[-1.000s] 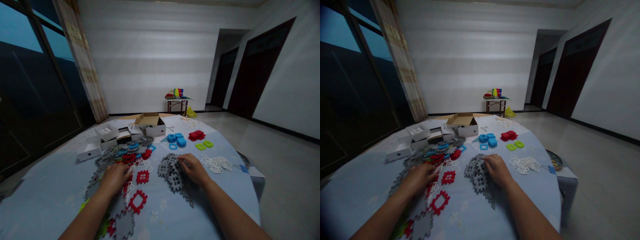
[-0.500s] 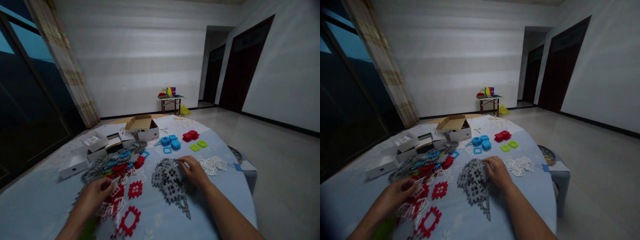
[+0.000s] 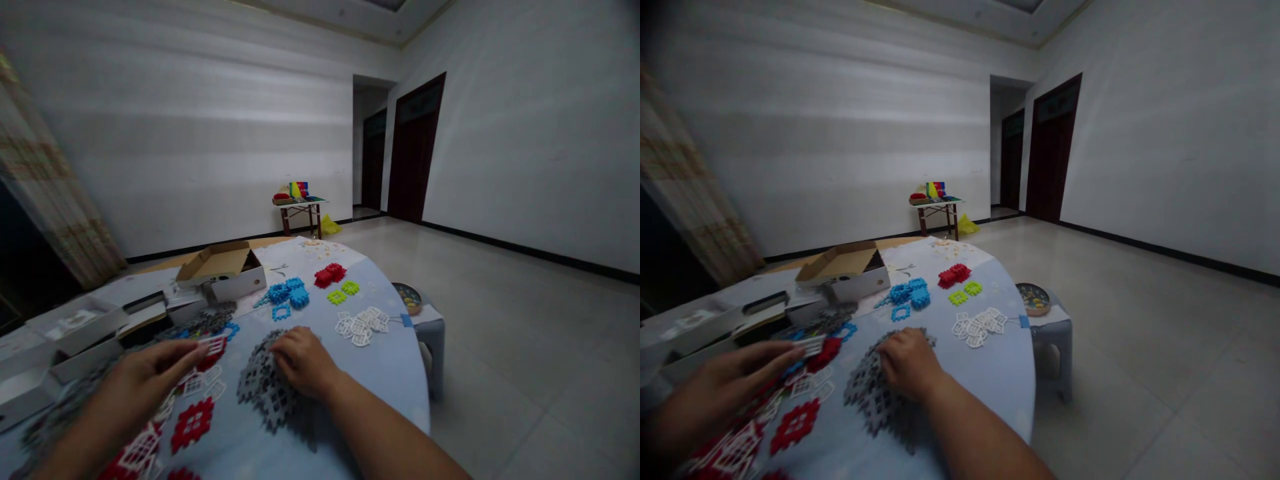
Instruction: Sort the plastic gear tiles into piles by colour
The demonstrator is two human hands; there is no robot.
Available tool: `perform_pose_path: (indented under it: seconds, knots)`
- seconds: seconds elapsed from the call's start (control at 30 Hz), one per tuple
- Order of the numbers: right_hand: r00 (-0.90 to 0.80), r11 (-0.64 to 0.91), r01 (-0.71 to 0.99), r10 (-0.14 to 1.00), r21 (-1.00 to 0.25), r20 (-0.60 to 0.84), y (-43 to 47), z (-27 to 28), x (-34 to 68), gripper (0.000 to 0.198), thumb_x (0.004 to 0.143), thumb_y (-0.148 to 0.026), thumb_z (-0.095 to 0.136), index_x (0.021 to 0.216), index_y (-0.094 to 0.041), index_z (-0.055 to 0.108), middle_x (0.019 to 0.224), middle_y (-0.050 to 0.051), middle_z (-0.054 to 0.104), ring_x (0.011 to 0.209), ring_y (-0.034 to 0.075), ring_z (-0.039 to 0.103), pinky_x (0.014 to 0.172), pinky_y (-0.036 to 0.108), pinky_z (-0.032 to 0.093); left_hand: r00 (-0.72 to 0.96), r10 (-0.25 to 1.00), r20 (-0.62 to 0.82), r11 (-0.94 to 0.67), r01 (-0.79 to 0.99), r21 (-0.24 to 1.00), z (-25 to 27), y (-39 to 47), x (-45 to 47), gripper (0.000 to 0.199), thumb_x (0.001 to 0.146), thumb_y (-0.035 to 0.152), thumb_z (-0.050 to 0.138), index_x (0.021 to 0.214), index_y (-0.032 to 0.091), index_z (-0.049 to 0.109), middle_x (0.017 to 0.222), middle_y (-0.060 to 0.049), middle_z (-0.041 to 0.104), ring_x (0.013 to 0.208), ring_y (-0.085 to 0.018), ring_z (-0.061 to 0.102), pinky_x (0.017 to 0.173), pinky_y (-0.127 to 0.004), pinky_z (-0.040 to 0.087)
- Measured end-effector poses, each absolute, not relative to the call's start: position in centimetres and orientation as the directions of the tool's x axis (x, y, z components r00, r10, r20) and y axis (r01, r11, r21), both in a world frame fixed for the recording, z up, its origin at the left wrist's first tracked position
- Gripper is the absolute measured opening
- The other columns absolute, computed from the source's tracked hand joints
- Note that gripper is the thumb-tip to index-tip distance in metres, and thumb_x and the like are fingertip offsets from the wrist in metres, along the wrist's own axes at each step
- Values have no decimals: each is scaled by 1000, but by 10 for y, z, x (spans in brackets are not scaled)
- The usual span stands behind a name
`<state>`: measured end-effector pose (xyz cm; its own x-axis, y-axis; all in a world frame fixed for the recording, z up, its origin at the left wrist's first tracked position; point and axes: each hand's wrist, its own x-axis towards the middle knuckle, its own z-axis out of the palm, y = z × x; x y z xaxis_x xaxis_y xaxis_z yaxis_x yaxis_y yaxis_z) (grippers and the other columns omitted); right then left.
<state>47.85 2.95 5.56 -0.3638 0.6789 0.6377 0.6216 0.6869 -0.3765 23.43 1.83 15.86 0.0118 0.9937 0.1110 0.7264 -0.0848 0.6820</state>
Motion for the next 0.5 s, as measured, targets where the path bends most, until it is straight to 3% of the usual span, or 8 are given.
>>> perform_pose_path:
  seconds: [0.13, 0.23, 0.33, 0.5]
  knots:
    - [-403, 696, 635, 670, -337, 624, 30, 52, 472, 16, 82, -19, 51, 93, -20, 62, 92, 5, 66, 90, 19, 55, 80, 31, 40, 330, 941, 73, -297, 705, 644, 182, 43, 326, 45, 65, 59, 55, 72, 17, 69, 67, -3, 66, 65, -18, 56, 60, -25, 41]
    - [-401, 673, 650, 698, -352, 594, 34, 50, 473, 17, 82, -19, 50, 93, -21, 63, 91, 4, 67, 88, 19, 56, 81, 32, 40, 418, 905, 75, -358, 653, 667, 172, 70, 380, 43, 64, 56, 56, 71, 16, 69, 66, -3, 65, 63, -17, 55, 57, -25, 38]
    - [-377, 635, 675, 735, -376, 564, 38, 48, 477, 17, 82, -19, 50, 92, -20, 64, 91, 4, 67, 87, 20, 57, 82, 34, 40, 432, 900, 50, -346, 643, 683, 162, 90, 418, 44, 60, 53, 61, 79, 14, 70, 66, -3, 66, 62, -17, 54, 56, -25, 38]
    - [-314, 622, 632, 751, -463, 580, 36, 48, 481, 18, 82, -18, 50, 93, -21, 63, 92, 4, 66, 90, 20, 55, 83, 36, 40, 341, 933, 116, -313, 612, 726, 165, 95, 414, 56, 62, 56, 61, 98, 13, 67, 83, -8, 69, 77, -21, 60, 66, -29, 44]
